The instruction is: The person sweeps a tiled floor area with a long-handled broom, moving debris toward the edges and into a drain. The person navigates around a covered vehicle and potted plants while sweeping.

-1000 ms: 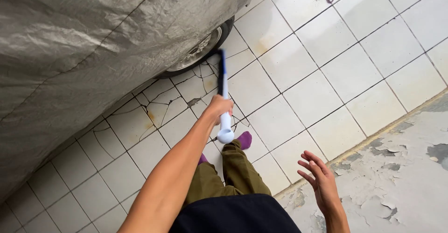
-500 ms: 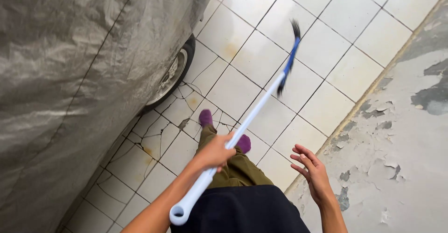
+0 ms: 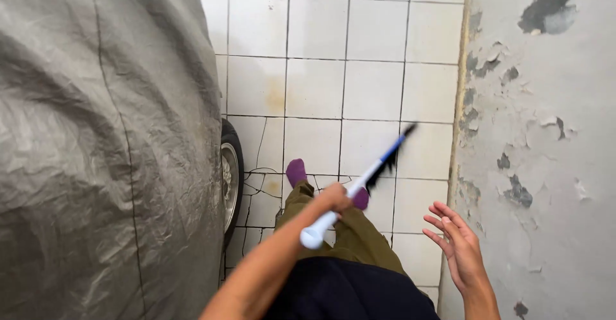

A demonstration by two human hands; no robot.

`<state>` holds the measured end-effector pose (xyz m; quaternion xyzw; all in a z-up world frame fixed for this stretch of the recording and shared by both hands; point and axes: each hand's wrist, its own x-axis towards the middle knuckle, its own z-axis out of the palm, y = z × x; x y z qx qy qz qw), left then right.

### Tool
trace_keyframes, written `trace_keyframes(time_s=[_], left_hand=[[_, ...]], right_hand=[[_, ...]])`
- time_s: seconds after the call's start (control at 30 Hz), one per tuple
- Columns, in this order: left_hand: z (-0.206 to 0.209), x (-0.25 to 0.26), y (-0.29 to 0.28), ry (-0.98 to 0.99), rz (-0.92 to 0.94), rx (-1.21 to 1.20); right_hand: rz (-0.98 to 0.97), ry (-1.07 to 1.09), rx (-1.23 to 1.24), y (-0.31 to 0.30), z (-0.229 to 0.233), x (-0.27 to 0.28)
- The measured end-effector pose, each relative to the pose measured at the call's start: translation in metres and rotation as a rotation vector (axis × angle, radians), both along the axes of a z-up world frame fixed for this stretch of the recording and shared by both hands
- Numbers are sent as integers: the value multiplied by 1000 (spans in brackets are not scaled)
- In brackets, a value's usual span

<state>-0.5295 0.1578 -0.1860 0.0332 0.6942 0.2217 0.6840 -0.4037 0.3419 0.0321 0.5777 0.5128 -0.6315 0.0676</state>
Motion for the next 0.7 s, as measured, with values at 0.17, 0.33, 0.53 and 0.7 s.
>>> trace_keyframes(time_s=[0.17,0.33,0.53,0.7], left_hand=[[80,-148,-106,145,38,-186],[99,-175,-133,503,-194,-359],[149,-107,-155,434,-21,-145],[152,-55,-151,88,-24,-110]], right_hand=[[-103,-9,-7,-29,-7,18],[-168,42,-29,-56,-14,29],[-237,47,-30,-72,-20,26],[-186,50,-26,-75,-24,11]])
